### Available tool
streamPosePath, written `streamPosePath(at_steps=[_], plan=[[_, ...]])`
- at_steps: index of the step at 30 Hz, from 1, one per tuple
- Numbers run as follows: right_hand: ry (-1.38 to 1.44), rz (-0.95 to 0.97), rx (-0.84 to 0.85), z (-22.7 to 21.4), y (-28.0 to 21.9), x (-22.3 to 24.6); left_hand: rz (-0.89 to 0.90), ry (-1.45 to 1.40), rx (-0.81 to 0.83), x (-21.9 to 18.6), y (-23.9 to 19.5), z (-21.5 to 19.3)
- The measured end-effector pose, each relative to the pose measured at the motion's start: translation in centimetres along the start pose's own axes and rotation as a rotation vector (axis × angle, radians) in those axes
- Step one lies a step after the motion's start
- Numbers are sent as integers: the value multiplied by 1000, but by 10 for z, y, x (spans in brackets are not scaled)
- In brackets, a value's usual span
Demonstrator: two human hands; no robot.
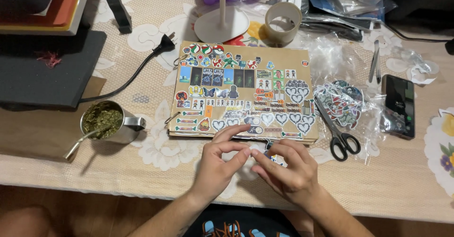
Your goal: Peeling stickers from sheets, trimming them with scissors, and adhering them to a notebook page.
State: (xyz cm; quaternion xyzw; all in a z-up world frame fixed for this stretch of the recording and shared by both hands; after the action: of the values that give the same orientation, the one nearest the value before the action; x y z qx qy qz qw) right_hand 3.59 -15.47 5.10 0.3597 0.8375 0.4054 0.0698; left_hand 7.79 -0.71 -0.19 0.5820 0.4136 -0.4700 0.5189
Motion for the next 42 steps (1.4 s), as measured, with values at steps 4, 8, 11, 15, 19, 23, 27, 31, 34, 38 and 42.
streamPosePath(at_steps=[4, 8, 11, 15, 19, 23, 27, 31, 34, 38, 42], plan=[[-28, -6, 15, 2, -3, 0, 27, -10, 0, 3, -2, 0], [32, 1, 32, 2, -3, 2, 70, 35, 2, 3, -3, 0], [65, 19, 43, 3, -6, 0, 78, 47, 12, 5, -4, 1], [143, 71, 60, 3, -8, -4, 70, 79, 18, 9, -4, 2], [246, 111, 14, -5, -9, -9, 74, 73, 36, 12, -5, 2], [237, 72, 6, -13, -3, -14, -22, -186, 162, 22, -9, 11], [276, -63, 96, -19, 8, -4, -210, -449, 299, 29, -15, 26], [343, -153, 170, -23, 24, -3, -298, -532, 369, 25, -16, 32], [440, -199, 237, -15, 31, -10, -324, -540, 402, 26, -15, 32], [557, 287, 323, 14, 81, -76, -52, -524, 309, 6, 1, 8], [634, 1008, 436, 80, 121, -158, 172, -452, 262, -2, 5, -13]])
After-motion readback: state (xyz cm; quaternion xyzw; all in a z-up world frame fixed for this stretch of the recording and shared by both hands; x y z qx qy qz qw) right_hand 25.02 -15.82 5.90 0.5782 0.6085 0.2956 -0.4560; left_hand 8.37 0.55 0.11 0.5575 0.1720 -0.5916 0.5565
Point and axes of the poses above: each hand's wrist, its own y-axis towards the middle knuckle, its own z-axis out of the palm, x = y × z, the point moved 8 cm from there along y, towards the middle knuckle, and after that the axes turned 7 degrees about z, right-handed, at the moved point
